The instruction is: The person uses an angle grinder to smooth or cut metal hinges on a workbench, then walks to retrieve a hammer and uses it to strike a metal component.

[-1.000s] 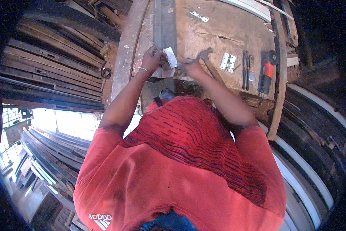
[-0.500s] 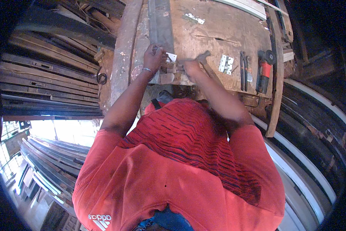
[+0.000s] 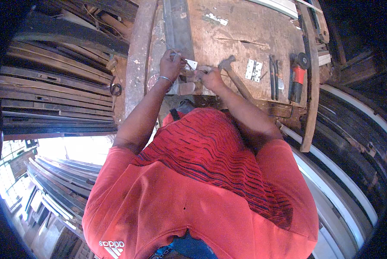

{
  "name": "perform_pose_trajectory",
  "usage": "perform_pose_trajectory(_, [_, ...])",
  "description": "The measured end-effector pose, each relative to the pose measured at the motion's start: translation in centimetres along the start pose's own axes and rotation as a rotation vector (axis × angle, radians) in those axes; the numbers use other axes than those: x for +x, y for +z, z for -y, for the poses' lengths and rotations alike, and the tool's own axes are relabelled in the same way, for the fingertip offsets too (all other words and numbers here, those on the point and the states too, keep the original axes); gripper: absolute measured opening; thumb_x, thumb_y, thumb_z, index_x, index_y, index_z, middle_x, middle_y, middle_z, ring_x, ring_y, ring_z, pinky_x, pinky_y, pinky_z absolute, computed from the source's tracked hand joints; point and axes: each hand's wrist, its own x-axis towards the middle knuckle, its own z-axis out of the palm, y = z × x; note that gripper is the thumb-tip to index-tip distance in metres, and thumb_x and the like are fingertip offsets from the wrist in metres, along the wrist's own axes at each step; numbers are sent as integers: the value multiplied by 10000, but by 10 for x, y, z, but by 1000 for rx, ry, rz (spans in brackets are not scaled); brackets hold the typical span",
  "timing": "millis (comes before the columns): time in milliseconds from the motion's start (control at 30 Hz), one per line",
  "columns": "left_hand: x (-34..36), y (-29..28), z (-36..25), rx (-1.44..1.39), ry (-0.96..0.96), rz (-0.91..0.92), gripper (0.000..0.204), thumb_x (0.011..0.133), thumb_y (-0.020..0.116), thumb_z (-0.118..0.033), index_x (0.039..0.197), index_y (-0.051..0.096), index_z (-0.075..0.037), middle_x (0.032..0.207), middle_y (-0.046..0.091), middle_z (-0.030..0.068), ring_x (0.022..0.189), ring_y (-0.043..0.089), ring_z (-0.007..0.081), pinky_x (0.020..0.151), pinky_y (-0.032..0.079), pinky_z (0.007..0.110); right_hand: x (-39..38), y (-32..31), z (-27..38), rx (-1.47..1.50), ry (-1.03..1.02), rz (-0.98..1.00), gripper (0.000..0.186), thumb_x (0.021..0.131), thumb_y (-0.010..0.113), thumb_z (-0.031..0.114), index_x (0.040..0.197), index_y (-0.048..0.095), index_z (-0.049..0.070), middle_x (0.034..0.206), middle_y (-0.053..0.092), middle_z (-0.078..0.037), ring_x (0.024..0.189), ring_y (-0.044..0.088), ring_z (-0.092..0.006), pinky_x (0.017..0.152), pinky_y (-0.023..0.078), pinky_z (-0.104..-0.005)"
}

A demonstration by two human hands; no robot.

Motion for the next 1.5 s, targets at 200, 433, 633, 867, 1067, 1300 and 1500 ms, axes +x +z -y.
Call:
perform_pose_trajectory(200, [-5,5,3,100,-38,0,138,972,565,-98,1082,554,-15,869,688,126,752,702,191,602,563,305,0,-2,-4,172,139,30,216,908,698,66,1094,701,-44,913,705,-78,765,639,-143,697,521,-278])
perform_pose_trajectory(433, [-31,7,-12,20,41,-158,149,954,578,-53,1089,550,3,913,700,150,787,711,207,663,577,309,-3,-4,-8,292,162,31,230,860,650,-2,1077,717,-35,930,716,-65,816,658,-145,742,540,-290])
perform_pose_trajectory(633, [-46,-3,-32,140,150,-203,165,922,607,-40,1068,558,19,929,701,154,852,700,217,743,542,343,-5,-3,8,141,167,45,292,896,661,13,1182,677,-47,1008,717,-89,874,665,-148,808,545,-270])
perform_pose_trajectory(867, [-71,2,-32,16,238,-157,143,944,586,-21,1077,559,24,1001,697,158,884,698,214,762,546,338,-9,-3,13,28,130,13,272,898,696,75,1148,706,-32,1000,727,-72,850,644,-113,792,528,-251])
perform_pose_trajectory(1067, [-71,3,17,209,583,-184,198,908,634,-75,1051,549,31,952,664,153,830,668,201,723,545,323,-7,0,11,-66,118,-24,238,903,705,106,1110,735,-7,952,734,-59,834,640,-109,782,525,-265])
perform_pose_trajectory(1300, [-73,12,0,-212,94,-259,126,913,543,22,1034,507,17,950,670,164,838,670,193,725,564,320,-3,-1,0,73,78,-23,289,910,724,144,1132,715,-40,976,732,-77,831,639,-117,786,520,-268])
perform_pose_trajectory(1500, [-76,22,-13,-379,-188,-345,146,939,558,-15,1074,508,5,979,669,144,881,679,214,810,550,333,-5,5,3,223,165,-79,274,914,718,125,1131,709,-42,943,722,-69,808,654,-141,757,532,-263])
